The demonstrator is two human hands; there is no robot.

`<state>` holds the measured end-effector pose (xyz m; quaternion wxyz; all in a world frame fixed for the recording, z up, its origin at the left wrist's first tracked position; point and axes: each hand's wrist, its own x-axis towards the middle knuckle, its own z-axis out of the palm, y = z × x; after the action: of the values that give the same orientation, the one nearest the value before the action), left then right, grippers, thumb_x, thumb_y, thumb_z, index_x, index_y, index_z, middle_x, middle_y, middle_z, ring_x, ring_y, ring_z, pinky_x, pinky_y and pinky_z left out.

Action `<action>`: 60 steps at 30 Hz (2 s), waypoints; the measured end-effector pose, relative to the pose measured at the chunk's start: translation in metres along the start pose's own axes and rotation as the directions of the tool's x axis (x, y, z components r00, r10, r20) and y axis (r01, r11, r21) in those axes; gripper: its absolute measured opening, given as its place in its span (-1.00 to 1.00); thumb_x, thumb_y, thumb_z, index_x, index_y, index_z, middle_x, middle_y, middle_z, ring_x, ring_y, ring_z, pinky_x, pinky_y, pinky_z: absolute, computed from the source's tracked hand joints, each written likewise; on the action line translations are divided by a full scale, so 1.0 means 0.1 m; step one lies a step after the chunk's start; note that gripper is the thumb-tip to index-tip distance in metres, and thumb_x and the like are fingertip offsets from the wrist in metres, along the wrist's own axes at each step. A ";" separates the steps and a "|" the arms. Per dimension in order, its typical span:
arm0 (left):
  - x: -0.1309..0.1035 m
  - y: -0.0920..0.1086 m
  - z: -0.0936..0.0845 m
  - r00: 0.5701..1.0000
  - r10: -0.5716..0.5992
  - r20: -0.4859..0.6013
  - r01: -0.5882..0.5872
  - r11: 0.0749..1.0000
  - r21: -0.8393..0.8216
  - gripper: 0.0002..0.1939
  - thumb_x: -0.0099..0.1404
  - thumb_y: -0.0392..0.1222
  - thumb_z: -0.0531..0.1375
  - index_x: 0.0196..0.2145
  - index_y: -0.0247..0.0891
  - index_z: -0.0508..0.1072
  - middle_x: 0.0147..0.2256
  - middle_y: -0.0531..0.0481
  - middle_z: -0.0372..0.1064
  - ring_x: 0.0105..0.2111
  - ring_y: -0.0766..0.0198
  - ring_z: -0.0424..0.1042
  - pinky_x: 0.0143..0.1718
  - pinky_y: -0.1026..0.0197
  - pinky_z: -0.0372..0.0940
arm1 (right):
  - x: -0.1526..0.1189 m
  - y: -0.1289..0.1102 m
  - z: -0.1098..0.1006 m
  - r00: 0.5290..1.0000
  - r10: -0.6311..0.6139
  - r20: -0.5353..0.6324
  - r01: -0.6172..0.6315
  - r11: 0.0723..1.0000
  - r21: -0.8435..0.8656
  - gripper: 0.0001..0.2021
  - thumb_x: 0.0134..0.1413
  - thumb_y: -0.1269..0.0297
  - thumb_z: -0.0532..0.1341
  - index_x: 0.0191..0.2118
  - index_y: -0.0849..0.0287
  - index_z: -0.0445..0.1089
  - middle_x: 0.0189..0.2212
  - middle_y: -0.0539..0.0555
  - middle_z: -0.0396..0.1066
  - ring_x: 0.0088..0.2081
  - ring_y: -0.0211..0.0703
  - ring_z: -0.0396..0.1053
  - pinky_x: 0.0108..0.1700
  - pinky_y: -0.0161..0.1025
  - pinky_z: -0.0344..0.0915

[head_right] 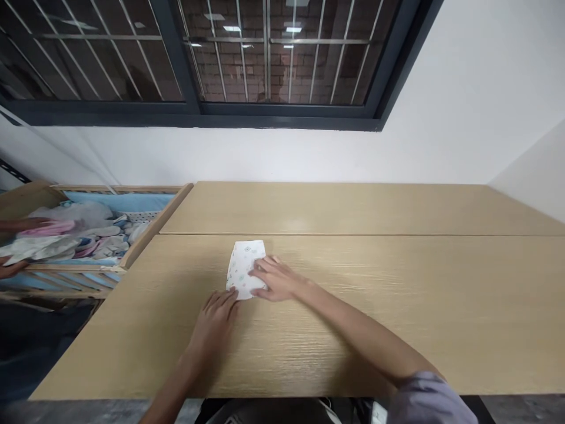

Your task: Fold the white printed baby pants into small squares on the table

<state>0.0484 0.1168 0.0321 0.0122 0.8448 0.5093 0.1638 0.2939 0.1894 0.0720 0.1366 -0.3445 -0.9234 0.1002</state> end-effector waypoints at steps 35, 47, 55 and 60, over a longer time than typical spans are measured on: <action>1.41 -0.10 0.20 0.987 -0.066 -0.149 0.078 0.994 0.070 -0.43 0.52 -0.06 -0.17 0.31 -0.48 0.14 0.28 -0.41 0.19 0.29 -0.06 0.18 0.23 -0.05 0.14 | 0.39 0.22 0.17 0.830 0.437 -0.346 -0.436 0.896 0.084 -0.53 0.41 0.22 -0.04 0.33 0.25 0.15 0.35 0.33 0.09 0.36 0.09 0.02 0.34 0.05 0.00; 1.12 -0.24 0.38 0.997 0.039 -0.067 -0.035 0.997 0.070 -0.26 0.47 0.13 -0.09 0.37 -0.51 0.06 0.37 -0.47 -0.01 0.39 -0.12 0.00 0.33 -0.15 0.02 | -0.01 0.37 0.28 0.962 0.247 -0.116 -0.249 0.968 -0.001 -0.33 0.43 -0.05 -0.11 0.47 0.21 -0.14 0.44 0.24 -0.08 0.46 0.03 -0.18 0.43 0.09 -0.21; 1.14 -0.34 0.10 0.995 0.088 0.052 -0.086 0.996 -0.030 -0.28 0.26 0.17 0.24 0.25 -0.27 0.28 0.30 -0.35 0.20 0.27 -0.15 0.23 0.26 -0.11 0.09 | 0.06 0.51 0.25 0.961 0.270 -0.055 -0.263 0.958 0.112 -0.07 0.16 -0.15 0.23 0.46 0.24 -0.13 0.43 0.36 -0.10 0.43 0.22 -0.13 0.37 0.18 -0.15; 1.32 -0.39 0.02 0.999 0.007 0.036 -0.003 0.995 -0.099 -0.58 0.28 -0.25 0.15 0.10 -0.22 0.40 0.13 -0.22 0.43 0.14 -0.02 0.38 0.22 -0.04 0.15 | 0.22 0.55 0.26 0.903 0.380 -0.201 -0.336 0.915 0.225 -0.42 0.12 0.23 0.27 0.26 0.15 0.22 0.19 0.26 0.35 0.23 0.14 0.24 0.26 0.14 0.01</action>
<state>0.0716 0.2496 0.0581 0.0628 0.8473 0.4981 0.1735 0.3032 0.2423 0.0366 0.2578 -0.5042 -0.8072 0.1665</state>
